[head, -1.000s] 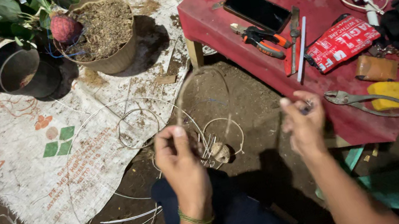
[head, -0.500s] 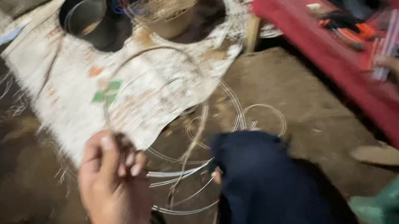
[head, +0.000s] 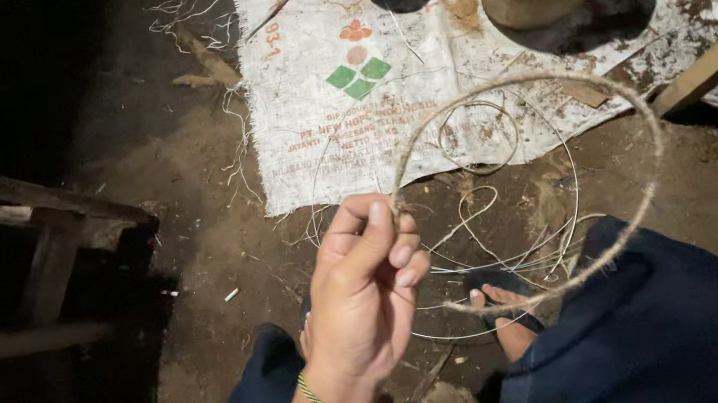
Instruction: The person sits on the floor and uses pliers to bend and shape a thin metal wire into a circular loop. They repeatedly adjust the wire's curvature and twist the ends to secure the shape.
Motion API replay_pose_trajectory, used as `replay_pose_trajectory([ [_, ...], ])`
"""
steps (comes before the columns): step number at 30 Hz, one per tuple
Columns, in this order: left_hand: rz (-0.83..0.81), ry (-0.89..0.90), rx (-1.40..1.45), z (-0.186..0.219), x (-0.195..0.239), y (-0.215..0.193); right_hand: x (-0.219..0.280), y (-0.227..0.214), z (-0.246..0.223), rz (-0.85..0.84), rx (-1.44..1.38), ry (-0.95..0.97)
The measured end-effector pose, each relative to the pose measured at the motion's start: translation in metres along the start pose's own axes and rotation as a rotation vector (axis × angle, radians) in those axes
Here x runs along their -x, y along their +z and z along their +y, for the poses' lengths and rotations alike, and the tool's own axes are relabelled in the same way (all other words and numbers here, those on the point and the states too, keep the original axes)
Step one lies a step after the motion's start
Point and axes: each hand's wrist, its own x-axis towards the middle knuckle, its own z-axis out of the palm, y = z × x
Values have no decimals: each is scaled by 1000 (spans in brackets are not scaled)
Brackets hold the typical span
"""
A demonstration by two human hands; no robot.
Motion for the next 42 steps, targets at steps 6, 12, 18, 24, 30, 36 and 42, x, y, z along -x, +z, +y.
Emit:
replay_pose_trajectory([
  [6, 49, 11, 114, -1, 0, 1, -15, 87, -51, -194, -104, -178],
  [12, 87, 28, 124, 5, 7, -6, -19, 147, -47, -197, -231, -276],
  [18, 78, 29, 139, 8, 10, -5, -21, 155, -39, -255, -138, -413],
  [24, 80, 39, 160, 7, 12, -4, -20, 160, -43, -256, -48, -485],
  [30, 95, 16, 149, 6, 12, -1, -29, 161, -41, -286, -37, -626],
  [36, 117, 10, 124, 4, 10, -1, -30, 156, -43, -267, 37, -596],
  [42, 105, 3, 128, 3, 9, -3, -32, 152, -44, -304, 31, -631],
])
